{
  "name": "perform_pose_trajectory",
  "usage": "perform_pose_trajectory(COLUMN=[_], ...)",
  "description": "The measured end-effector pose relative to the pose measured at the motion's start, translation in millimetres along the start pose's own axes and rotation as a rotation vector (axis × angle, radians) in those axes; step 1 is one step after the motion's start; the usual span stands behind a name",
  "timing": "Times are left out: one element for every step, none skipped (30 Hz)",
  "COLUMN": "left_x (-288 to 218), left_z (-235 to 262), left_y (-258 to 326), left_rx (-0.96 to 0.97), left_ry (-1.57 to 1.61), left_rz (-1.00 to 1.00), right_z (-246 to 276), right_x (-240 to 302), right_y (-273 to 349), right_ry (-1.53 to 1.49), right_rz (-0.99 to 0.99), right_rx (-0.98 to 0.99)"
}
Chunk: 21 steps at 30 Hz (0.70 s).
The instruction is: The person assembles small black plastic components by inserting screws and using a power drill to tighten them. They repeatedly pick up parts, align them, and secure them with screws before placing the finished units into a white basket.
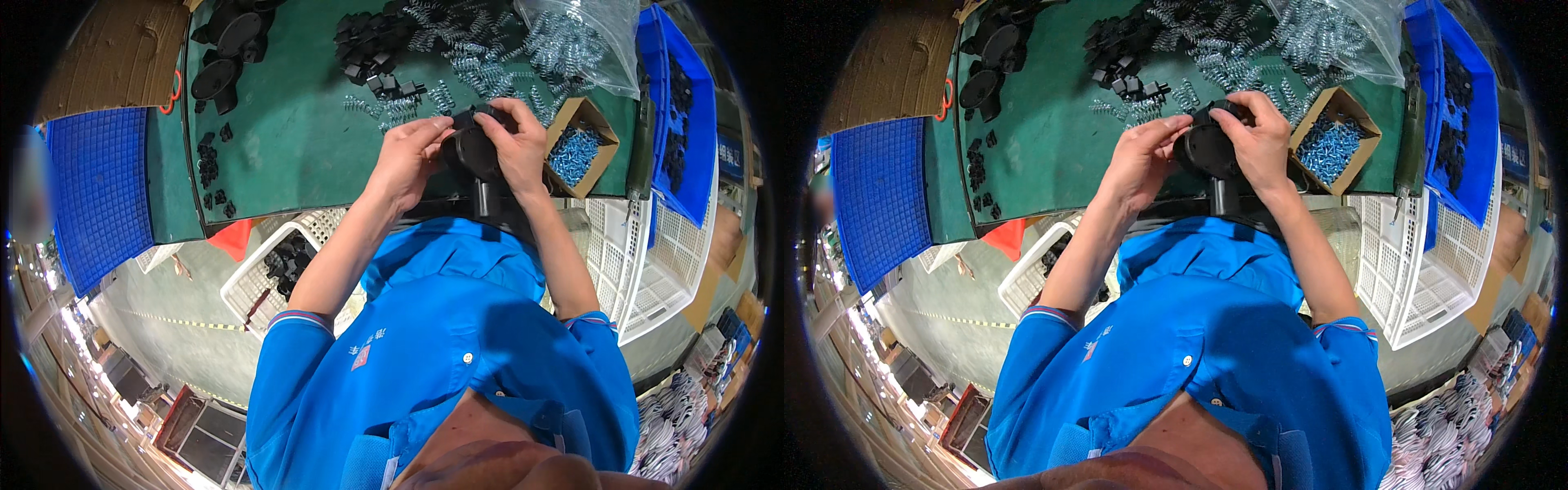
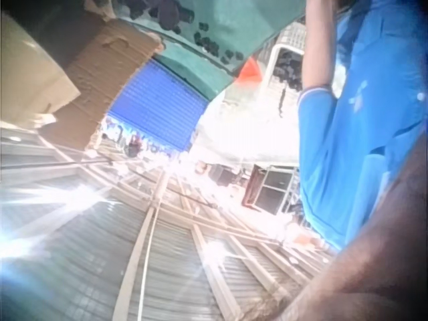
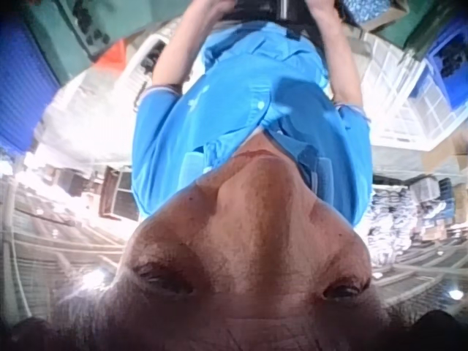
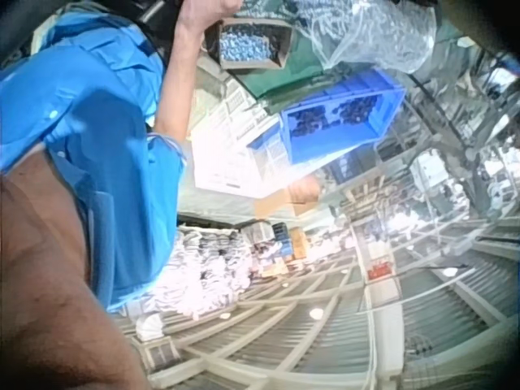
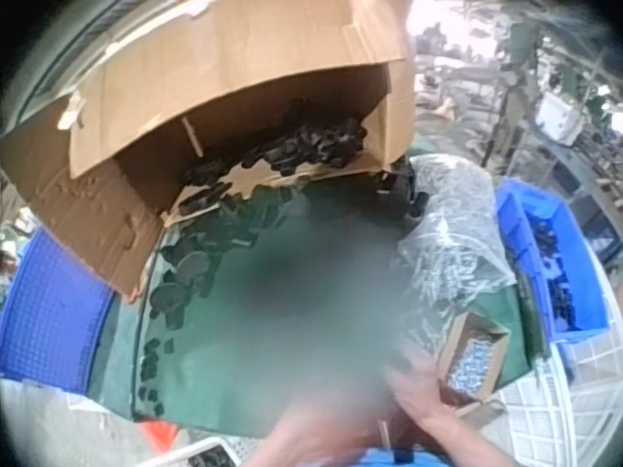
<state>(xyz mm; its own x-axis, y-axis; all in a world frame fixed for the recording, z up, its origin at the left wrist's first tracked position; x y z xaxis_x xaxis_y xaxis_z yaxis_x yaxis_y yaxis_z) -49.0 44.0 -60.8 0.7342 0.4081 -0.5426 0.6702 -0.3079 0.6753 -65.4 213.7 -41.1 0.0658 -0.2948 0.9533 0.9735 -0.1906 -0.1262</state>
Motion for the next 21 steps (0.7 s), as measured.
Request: perform_pose_trajectory(left_x=[6, 15, 22, 28, 40, 43, 45, 41, 37, 34, 35, 36, 36, 34, 31, 27, 27, 27, 26, 26, 27], left_z=[-2, -1, -2, -12, -15, -24, -33, -37, -40, -42, -44, -45, -45, -43, -41, -40, -39, -38, -37, -38, -37], left_y=[-1, -3, -2, 1, 2, 7, 14, 19, 24, 27, 29, 30, 32, 32, 32, 32, 31, 31, 31, 32, 31], left_rx=[0.051, 0.101, 0.15, 0.204, 0.278, 0.317, 0.355, 0.351, 0.348, 0.345, 0.361, 0.373, 0.384, 0.367, 0.349, 0.331, 0.337, 0.341, 0.345, 0.363, 0.361], left_ry=[0.09, 0.179, 0.269, 0.334, 0.384, 0.416, 0.447, 0.364, 0.283, 0.201, 0.203, 0.203, 0.203, 0.149, 0.093, 0.038, 0.023, 0.008, -0.006, 0.005, -0.003], left_rz=[0.022, 0.046, 0.072, 0.104, 0.164, 0.201, 0.239, 0.18, 0.12, 0.06, 0.029, -0.003, -0.035, -0.079, -0.124, -0.17, -0.151, -0.133, -0.114, -0.082, -0.071], right_z=[3, 7, 10, 12, 13, 15, 17, 20, 23, 25, 28, 29, 30, 32, 33, 33, 33, 34, 34, 35, 35], right_x=[3, 9, 20, 32, 40, 46, 49, 49, 49, 51, 53, 58, 63, 68, 73, 77, 80, 81, 79, 76, 75], right_y=[4, 8, 12, 15, 19, 24, 26, 28, 30, 31, 32, 34, 34, 35, 35, 35, 36, 37, 38, 38, 39], right_ry=[-0.095, -0.19, -0.285, -0.286, -0.253, -0.219, -0.185, -0.179, -0.202, -0.226, -0.249, -0.211, -0.172, -0.134, -0.102, -0.07, -0.037, -0.048, -0.045, -0.042, -0.04], right_rz=[-0.031, -0.061, -0.094, -0.091, -0.072, -0.053, -0.034, -0.013, -0.018, -0.023, -0.027, -0.011, 0.006, 0.023, 0.041, 0.059, 0.077, 0.074, 0.08, 0.085, 0.09], right_rx=[-0.012, -0.025, -0.039, -0.047, -0.037, -0.031, -0.025, -0.032, -0.028, -0.024, -0.019, 0.012, 0.044, 0.077, 0.099, 0.12, 0.143, 0.156, 0.161, 0.166, 0.173])
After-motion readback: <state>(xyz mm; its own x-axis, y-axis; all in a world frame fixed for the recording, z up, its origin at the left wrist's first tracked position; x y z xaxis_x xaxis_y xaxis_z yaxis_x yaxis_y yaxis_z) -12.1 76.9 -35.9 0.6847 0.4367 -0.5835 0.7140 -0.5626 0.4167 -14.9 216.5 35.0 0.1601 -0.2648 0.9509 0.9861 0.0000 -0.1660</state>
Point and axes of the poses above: each hand's wrist, its own y-axis away from the middle knuckle, its own z-axis out of the back of the hand, x = y × z, the point moved 8 cm from there along -y, towards the middle knuckle, and after that the axes turned 2 degrees about z, right-handed, at the moved point
